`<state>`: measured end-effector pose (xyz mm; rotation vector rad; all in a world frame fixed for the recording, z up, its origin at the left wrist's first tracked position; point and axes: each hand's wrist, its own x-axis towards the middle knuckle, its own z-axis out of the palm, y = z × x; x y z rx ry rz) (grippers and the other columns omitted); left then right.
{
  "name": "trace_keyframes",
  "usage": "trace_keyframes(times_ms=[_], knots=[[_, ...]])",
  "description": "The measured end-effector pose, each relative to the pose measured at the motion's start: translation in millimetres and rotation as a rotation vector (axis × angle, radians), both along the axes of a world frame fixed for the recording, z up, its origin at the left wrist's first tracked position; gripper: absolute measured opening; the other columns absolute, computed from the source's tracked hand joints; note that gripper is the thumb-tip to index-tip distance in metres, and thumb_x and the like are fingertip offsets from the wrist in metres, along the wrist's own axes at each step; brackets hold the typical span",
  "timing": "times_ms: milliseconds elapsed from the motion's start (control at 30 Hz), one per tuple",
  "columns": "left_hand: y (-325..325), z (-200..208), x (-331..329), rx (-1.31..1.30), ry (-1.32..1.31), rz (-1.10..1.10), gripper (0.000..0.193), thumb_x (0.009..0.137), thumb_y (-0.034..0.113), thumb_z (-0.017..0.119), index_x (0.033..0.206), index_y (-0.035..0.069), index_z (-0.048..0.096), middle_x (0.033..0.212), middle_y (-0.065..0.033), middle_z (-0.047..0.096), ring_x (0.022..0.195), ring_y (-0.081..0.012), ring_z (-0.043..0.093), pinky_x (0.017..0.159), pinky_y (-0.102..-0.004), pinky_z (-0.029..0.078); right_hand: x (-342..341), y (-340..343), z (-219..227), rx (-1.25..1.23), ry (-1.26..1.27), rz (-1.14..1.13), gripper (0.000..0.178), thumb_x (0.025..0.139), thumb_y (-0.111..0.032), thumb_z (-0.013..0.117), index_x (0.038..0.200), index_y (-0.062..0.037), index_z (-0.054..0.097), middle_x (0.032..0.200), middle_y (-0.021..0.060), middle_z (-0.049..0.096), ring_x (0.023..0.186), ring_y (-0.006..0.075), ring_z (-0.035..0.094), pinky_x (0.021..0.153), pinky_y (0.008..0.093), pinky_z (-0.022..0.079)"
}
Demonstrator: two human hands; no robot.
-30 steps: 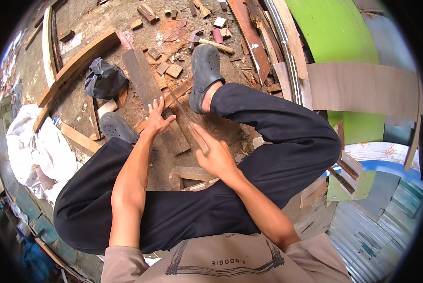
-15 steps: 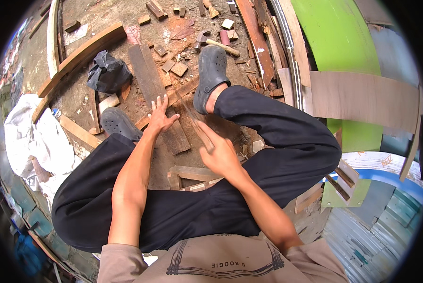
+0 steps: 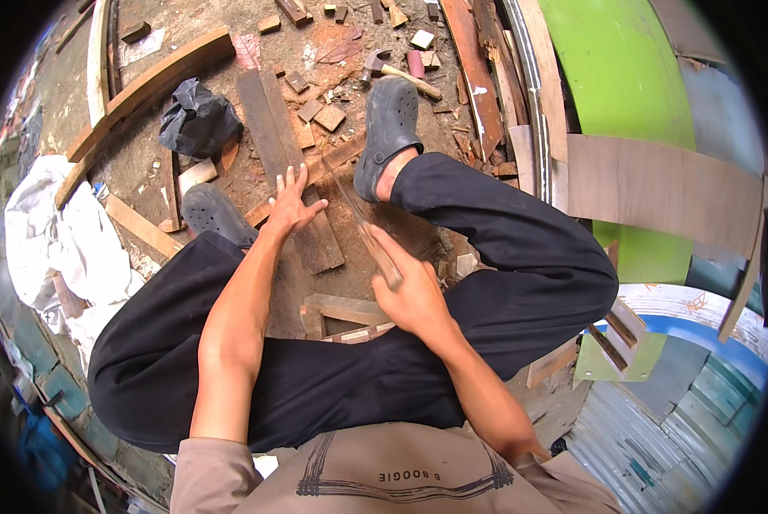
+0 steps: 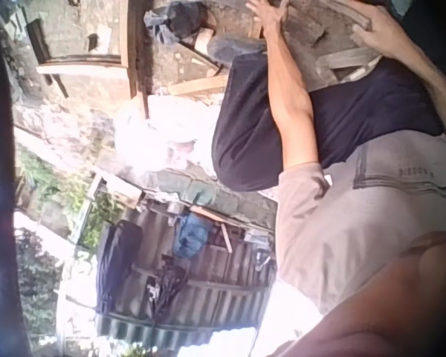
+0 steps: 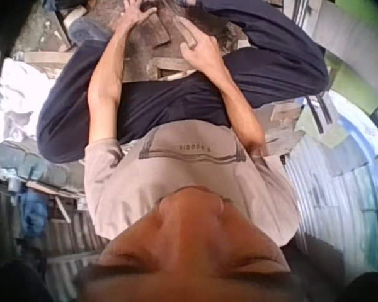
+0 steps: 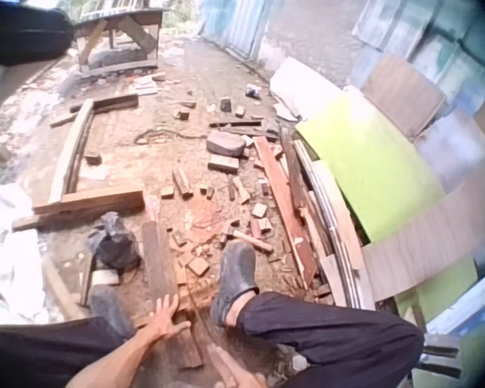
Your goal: The person sits cross-legged on the ground and uses a chisel to repeatedly scrape and shape a small wooden piece held between their legs. The person adjusts the wood's position several times while continuing to remove material with the chisel.
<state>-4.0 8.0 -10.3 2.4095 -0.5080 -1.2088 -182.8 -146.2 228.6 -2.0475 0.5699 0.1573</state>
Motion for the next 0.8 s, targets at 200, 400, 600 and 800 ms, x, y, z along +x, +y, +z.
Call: trace_keyframes(times_ms=[200, 400, 600, 800], knots=[[-5, -1, -5, 0.005, -0.012, -0.029, 0.112, 0.082, 0.055, 0.078, 0.167, 0.027, 0.011, 0.174, -0.0165, 0.002, 0.158, -0.0446, 0.003, 0.118, -0.0742, 0.018, 33, 19, 7, 0.049, 0.385, -0.06, 0.068, 0.083, -0.011, 0.063, 0.15, -0.0147, 0.051, 0.096, 0.0289, 0.072, 0.099, 0.0478, 0.069, 0.093, 0.0486, 0.054], [-11, -6, 3, 0.02, -0.055, -0.046, 0.112, 0.084, 0.058, 0.076, 0.167, 0.028, 0.008, 0.174, -0.0163, 0.002, 0.158, -0.0444, 0.002, 0.117, -0.0741, 0.021, 22, 11, -36, -0.008, 0.2, -0.048, 0.071, 0.084, -0.017, 0.066, 0.152, -0.0227, 0.047, 0.085, 0.0306, 0.07, 0.085, 0.0527, 0.067, 0.085, 0.058, 0.053], [-8, -9, 3, 0.01, -0.055, -0.03, 0.111, 0.084, 0.058, 0.075, 0.167, 0.028, 0.007, 0.174, -0.016, 0.002, 0.158, -0.0443, 0.003, 0.117, -0.0743, 0.021, -40, 15, 80, 0.033, 0.252, 0.005, 0.075, 0.084, -0.01, 0.065, 0.155, -0.0189, 0.044, 0.086, 0.0307, 0.069, 0.079, 0.0494, 0.067, 0.079, 0.0535, 0.054], [-21, -2, -9, 0.076, -0.109, -0.016, 0.117, 0.082, 0.062, 0.075, 0.167, 0.028, 0.002, 0.174, -0.0141, 0.0, 0.158, -0.0428, 0.003, 0.119, -0.0734, 0.019, -99, 3, 124, 0.069, 0.222, -0.126, 0.067, 0.084, -0.005, 0.064, 0.15, -0.0108, 0.052, 0.089, 0.0278, 0.071, 0.077, 0.042, 0.071, 0.075, 0.0388, 0.056]])
